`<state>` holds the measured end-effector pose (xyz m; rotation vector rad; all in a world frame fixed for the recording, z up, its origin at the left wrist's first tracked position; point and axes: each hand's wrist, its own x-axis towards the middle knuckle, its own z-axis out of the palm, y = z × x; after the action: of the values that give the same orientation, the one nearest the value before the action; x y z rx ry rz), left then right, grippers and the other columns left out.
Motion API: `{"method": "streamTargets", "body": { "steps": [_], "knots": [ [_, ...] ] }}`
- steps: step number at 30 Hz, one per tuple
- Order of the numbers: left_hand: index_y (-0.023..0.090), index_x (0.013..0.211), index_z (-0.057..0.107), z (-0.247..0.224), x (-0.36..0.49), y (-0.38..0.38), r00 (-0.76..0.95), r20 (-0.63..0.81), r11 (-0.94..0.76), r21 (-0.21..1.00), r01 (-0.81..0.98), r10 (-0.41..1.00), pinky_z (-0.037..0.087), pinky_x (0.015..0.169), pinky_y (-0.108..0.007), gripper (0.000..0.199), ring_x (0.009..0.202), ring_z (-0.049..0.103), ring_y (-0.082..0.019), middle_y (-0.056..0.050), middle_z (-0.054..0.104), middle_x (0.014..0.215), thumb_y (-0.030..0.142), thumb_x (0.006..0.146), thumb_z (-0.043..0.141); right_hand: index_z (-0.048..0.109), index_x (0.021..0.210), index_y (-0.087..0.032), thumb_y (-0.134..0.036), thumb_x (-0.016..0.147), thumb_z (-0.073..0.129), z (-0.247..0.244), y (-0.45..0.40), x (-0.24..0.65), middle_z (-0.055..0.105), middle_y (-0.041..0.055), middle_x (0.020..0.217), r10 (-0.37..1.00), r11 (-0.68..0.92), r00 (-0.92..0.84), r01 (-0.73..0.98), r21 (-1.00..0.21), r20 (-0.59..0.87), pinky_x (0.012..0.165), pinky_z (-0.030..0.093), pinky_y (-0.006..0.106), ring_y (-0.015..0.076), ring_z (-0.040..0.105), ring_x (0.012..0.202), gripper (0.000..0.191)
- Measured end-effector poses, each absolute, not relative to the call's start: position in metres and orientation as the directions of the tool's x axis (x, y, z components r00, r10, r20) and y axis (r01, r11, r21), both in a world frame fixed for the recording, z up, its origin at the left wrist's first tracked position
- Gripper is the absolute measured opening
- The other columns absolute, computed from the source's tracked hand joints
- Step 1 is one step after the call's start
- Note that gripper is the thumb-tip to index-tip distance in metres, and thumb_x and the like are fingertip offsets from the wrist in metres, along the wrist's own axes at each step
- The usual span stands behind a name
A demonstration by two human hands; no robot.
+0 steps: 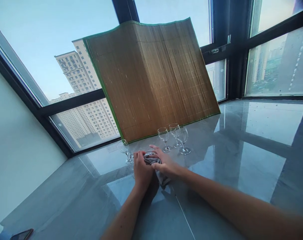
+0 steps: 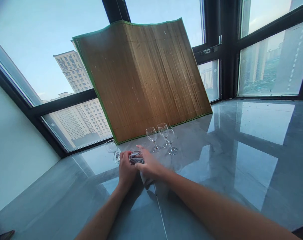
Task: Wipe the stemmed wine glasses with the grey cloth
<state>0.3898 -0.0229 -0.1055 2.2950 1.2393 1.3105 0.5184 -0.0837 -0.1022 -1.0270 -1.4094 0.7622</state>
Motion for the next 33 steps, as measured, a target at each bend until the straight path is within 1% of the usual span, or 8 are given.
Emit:
{"method": "streamTargets", "body": {
  "steps": [3, 7, 12, 17, 22, 28, 30, 33],
  "knots": [
    [0.02, 0.098, 0.054, -0.107, 0.39, -0.021, 0.28, 0.602, -0.635, 0.524, 0.568, 0.748, 0.049, 0.078, -0.033, 0.03, 0.086, 0.059, -0.021, -0.004, 0.054, 0.099, 0.009, 0.071, 0.061, 0.046, 0.145, -0.025, -0.013, 0.066, 0.063, -0.101, -0.084, 0.522, 0.066, 0.0107, 0.129, 0.912, 0.39, 0.077, 0.145, -0.909, 0.403, 0.11, 0.042, 0.05, 0.0303, 0.06, 0.124, 0.082],
    [0.02, 0.103, 0.055, -0.109, 0.39, -0.021, 0.321, 0.597, -0.661, 0.524, 0.537, 0.735, 0.052, 0.081, -0.035, 0.035, 0.09, 0.061, -0.022, -0.006, 0.056, 0.102, 0.009, 0.069, 0.059, 0.045, 0.144, -0.023, -0.015, 0.067, 0.062, -0.102, -0.083, 0.525, 0.07, 0.0102, 0.122, 0.928, 0.365, 0.063, 0.035, -0.93, 0.367, 0.107, 0.044, 0.048, 0.0287, 0.063, 0.119, 0.08],
    [0.018, 0.119, 0.053, -0.112, 0.392, -0.021, 0.4, 0.6, -0.717, 0.518, 0.466, 0.693, 0.052, 0.093, -0.039, 0.052, 0.105, 0.062, -0.025, -0.011, 0.055, 0.117, 0.006, 0.068, 0.056, 0.047, 0.14, -0.022, -0.017, 0.066, 0.062, -0.102, -0.084, 0.525, 0.07, 0.009, 0.121, 0.93, 0.366, 0.039, -0.04, -0.93, 0.365, 0.106, 0.044, 0.047, 0.0275, 0.065, 0.115, 0.076],
    [0.02, 0.133, 0.046, -0.116, 0.393, -0.02, 0.465, 0.615, -0.771, 0.5, 0.395, 0.637, 0.05, 0.1, -0.042, 0.068, 0.112, 0.06, -0.024, -0.011, 0.055, 0.121, 0.003, 0.068, 0.054, 0.052, 0.132, -0.025, -0.017, 0.065, 0.06, -0.105, -0.079, 0.528, 0.073, 0.0047, 0.111, 0.929, 0.367, 0.064, -0.065, -0.928, 0.364, 0.098, 0.049, 0.044, 0.0259, 0.066, 0.108, 0.068],
    [0.02, 0.129, 0.049, -0.115, 0.393, -0.021, 0.511, 0.6, -0.787, 0.502, 0.358, 0.615, 0.051, 0.098, -0.042, 0.059, 0.111, 0.061, -0.024, -0.011, 0.055, 0.123, 0.01, 0.073, 0.061, 0.054, 0.13, -0.024, -0.026, 0.069, 0.064, -0.114, -0.069, 0.531, 0.074, 0.0044, 0.102, 0.923, 0.378, 0.137, -0.132, -0.917, 0.36, 0.093, 0.051, 0.041, 0.0247, 0.068, 0.101, 0.062],
    [0.022, 0.127, 0.054, -0.105, 0.392, -0.028, 0.509, 0.551, -0.749, 0.524, 0.405, 0.661, 0.052, 0.092, -0.04, 0.052, 0.104, 0.063, -0.024, -0.008, 0.059, 0.117, 0.025, 0.077, 0.069, 0.064, 0.108, -0.021, -0.041, 0.075, 0.063, -0.107, -0.071, 0.524, 0.073, 0.0051, 0.089, 0.932, 0.356, 0.192, -0.332, -0.874, 0.307, 0.085, 0.051, 0.037, 0.0231, 0.068, 0.087, 0.04],
    [0.023, 0.125, 0.055, -0.103, 0.392, -0.03, 0.5, 0.55, -0.742, 0.53, 0.41, 0.669, 0.052, 0.09, -0.039, 0.05, 0.101, 0.064, -0.023, -0.007, 0.06, 0.116, 0.028, 0.077, 0.071, 0.065, 0.105, -0.02, -0.044, 0.074, 0.064, -0.104, -0.072, 0.522, 0.073, 0.0055, 0.089, 0.932, 0.356, 0.209, -0.391, -0.849, 0.295, 0.083, 0.052, 0.035, 0.0231, 0.068, 0.085, 0.038],
    [0.023, 0.122, 0.056, -0.102, 0.393, -0.032, 0.485, 0.56, -0.74, 0.533, 0.41, 0.672, 0.053, 0.088, -0.038, 0.049, 0.098, 0.065, -0.022, -0.007, 0.061, 0.114, 0.029, 0.076, 0.073, 0.067, 0.101, -0.021, -0.044, 0.074, 0.066, -0.103, -0.072, 0.521, 0.073, 0.006, 0.092, 0.93, 0.358, 0.236, -0.406, -0.841, 0.282, 0.083, 0.052, 0.035, 0.0232, 0.068, 0.088, 0.036]
  ]
}}
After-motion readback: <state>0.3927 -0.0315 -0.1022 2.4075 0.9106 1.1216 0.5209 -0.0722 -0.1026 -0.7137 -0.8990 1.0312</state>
